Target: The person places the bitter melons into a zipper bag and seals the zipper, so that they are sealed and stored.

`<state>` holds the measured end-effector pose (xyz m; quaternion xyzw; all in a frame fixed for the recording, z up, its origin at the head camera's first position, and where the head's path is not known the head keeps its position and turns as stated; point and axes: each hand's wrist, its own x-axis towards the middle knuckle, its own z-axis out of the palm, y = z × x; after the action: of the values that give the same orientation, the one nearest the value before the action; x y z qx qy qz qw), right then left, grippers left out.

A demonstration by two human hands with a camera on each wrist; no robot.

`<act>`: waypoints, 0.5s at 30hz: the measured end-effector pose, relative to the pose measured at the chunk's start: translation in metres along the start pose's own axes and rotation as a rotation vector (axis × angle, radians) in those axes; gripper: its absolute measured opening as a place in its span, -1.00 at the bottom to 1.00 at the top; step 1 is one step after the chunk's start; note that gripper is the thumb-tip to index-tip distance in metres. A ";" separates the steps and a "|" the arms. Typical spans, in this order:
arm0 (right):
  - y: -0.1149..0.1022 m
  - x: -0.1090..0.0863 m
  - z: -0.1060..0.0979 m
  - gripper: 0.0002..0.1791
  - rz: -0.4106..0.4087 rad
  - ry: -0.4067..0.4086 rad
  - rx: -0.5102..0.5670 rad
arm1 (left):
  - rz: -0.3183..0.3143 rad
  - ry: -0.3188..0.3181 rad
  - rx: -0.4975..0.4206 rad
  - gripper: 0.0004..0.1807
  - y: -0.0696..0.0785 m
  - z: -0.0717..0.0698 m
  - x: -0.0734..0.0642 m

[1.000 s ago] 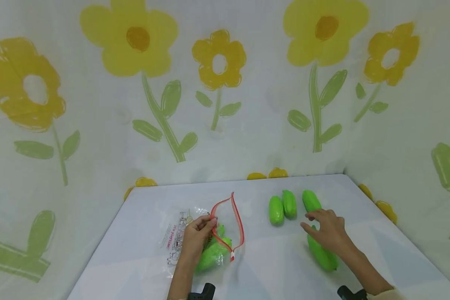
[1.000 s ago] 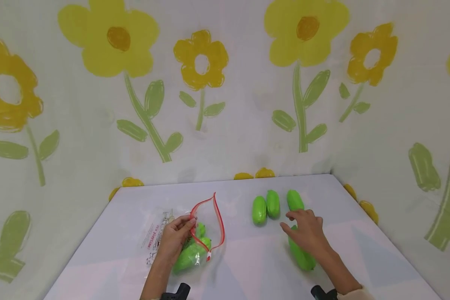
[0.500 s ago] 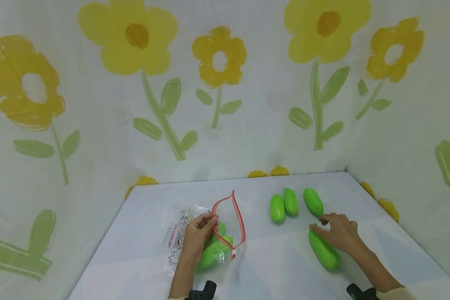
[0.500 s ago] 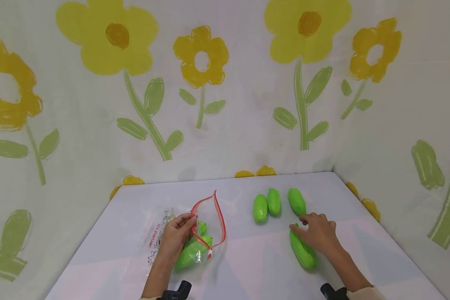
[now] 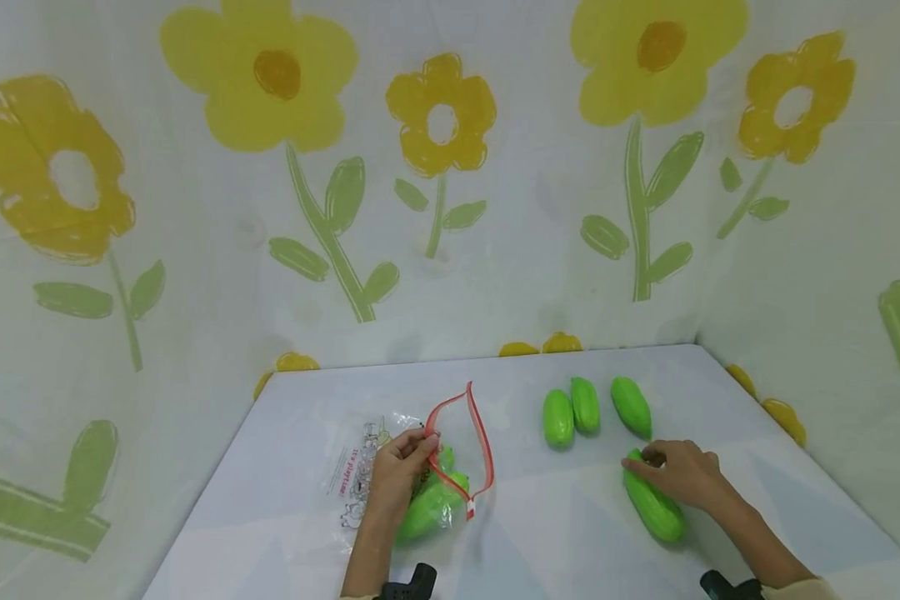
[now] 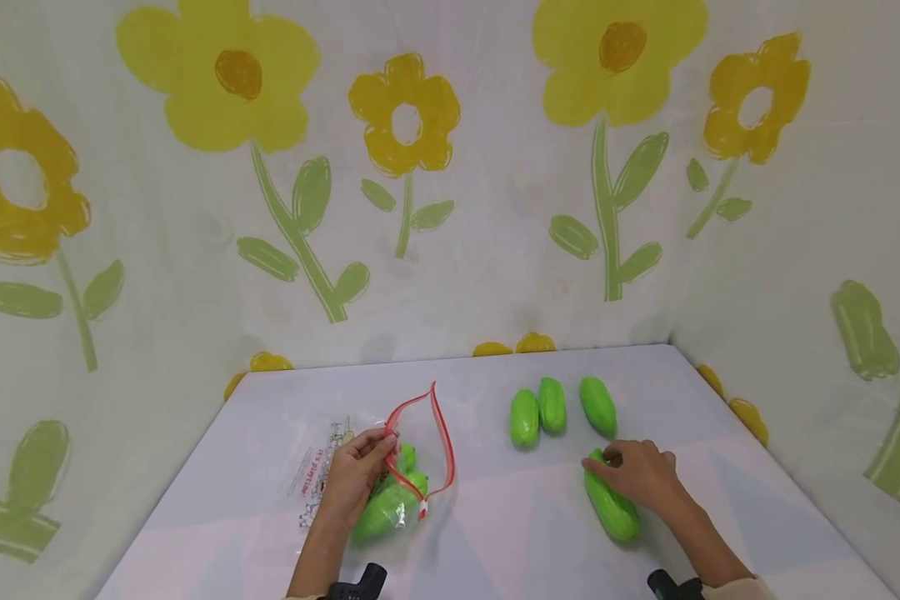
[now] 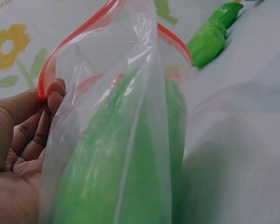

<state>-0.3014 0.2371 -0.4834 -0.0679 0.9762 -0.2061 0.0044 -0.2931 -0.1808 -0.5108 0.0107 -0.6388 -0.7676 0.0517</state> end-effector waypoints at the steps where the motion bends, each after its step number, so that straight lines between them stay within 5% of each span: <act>1: 0.000 0.000 -0.001 -0.37 -0.001 -0.008 0.012 | -0.001 -0.001 -0.004 -0.57 0.000 0.000 0.000; 15: -0.007 -0.003 -0.011 -0.29 0.041 -0.036 0.180 | -0.014 0.019 -0.014 -0.57 0.002 0.001 -0.001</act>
<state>-0.2983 0.2355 -0.4703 -0.0508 0.9547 -0.2916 0.0321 -0.2916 -0.1800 -0.5089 0.0220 -0.6328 -0.7722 0.0523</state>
